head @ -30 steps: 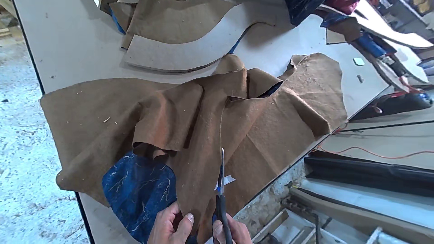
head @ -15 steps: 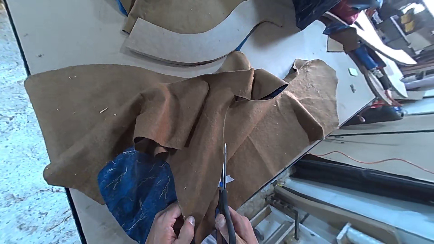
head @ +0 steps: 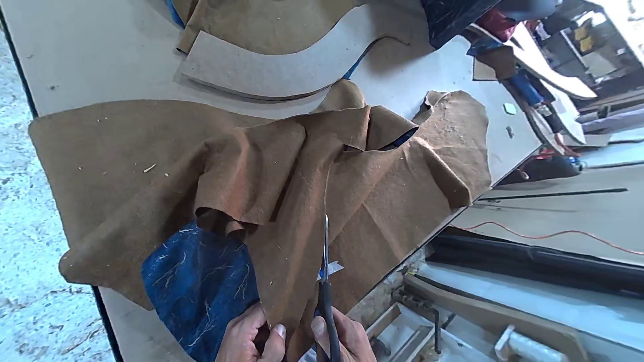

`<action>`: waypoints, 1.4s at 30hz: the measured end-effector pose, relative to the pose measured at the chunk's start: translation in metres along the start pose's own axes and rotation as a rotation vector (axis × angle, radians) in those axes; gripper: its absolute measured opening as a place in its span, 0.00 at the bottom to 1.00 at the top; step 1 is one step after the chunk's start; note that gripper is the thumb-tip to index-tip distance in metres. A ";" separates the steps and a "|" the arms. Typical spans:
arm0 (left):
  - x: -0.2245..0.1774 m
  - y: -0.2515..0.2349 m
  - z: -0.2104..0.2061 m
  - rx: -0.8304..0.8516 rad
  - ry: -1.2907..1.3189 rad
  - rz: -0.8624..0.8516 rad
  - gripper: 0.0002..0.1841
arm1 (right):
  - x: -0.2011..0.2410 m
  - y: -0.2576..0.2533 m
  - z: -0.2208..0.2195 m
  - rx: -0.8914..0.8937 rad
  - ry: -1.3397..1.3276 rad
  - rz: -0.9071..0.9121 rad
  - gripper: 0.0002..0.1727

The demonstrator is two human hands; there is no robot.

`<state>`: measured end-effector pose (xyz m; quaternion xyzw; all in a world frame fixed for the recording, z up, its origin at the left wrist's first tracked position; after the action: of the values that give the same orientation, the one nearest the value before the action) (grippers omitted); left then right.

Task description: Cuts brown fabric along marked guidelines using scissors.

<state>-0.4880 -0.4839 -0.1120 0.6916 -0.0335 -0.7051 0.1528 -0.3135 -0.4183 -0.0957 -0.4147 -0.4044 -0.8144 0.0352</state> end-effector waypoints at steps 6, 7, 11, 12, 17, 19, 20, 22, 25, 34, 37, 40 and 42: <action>0.000 0.000 0.000 0.002 -0.023 -0.013 0.08 | -0.001 -0.010 0.003 0.008 -0.066 -0.016 0.37; -0.001 0.000 0.000 0.000 -0.026 -0.012 0.08 | -0.001 -0.010 0.003 0.010 -0.068 -0.022 0.37; -0.002 0.001 0.000 -0.012 -0.032 -0.014 0.08 | -0.001 -0.009 0.003 0.010 -0.068 -0.023 0.36; -0.002 0.000 0.001 -0.011 -0.032 -0.014 0.08 | -0.001 -0.010 0.004 0.011 -0.074 -0.021 0.37; -0.002 0.001 0.001 -0.008 -0.033 -0.006 0.08 | 0.003 -0.019 0.006 0.018 -0.163 -0.014 0.36; -0.001 0.002 0.001 -0.008 -0.030 -0.003 0.08 | 0.005 -0.023 0.008 0.010 -0.182 0.003 0.36; 0.000 0.002 0.001 -0.010 -0.036 0.004 0.08 | 0.006 -0.025 0.008 0.009 -0.175 0.007 0.36; 0.000 0.003 0.001 -0.012 -0.051 0.025 0.08 | 0.005 -0.025 0.008 0.016 -0.163 0.004 0.35; 0.000 0.002 0.001 -0.013 -0.060 0.037 0.08 | 0.005 -0.023 0.010 0.025 -0.161 0.002 0.34; 0.002 0.005 0.003 -0.001 0.007 0.078 0.08 | 0.012 -0.029 0.012 0.062 -0.328 0.041 0.32; 0.003 0.005 0.003 -0.008 0.002 0.073 0.08 | 0.012 -0.030 0.012 0.070 -0.328 0.045 0.31; 0.004 0.005 0.003 -0.007 -0.001 0.075 0.08 | 0.012 -0.027 0.013 0.075 -0.348 0.075 0.31; 0.004 0.005 0.003 -0.005 -0.003 0.075 0.08 | 0.011 -0.028 0.012 0.088 -0.387 0.094 0.30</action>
<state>-0.4898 -0.4902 -0.1147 0.6884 -0.0577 -0.7000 0.1810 -0.3238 -0.3876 -0.1015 -0.5801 -0.4191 -0.6984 0.0129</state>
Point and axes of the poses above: each hand's wrist, its own y-axis away from the middle knuckle, its own z-axis out of the back of the hand, x = y × z, the point moved 8 cm from there along -y, towards the middle knuckle, and after that the axes turned 4 degrees about x, right-handed, at the moved point
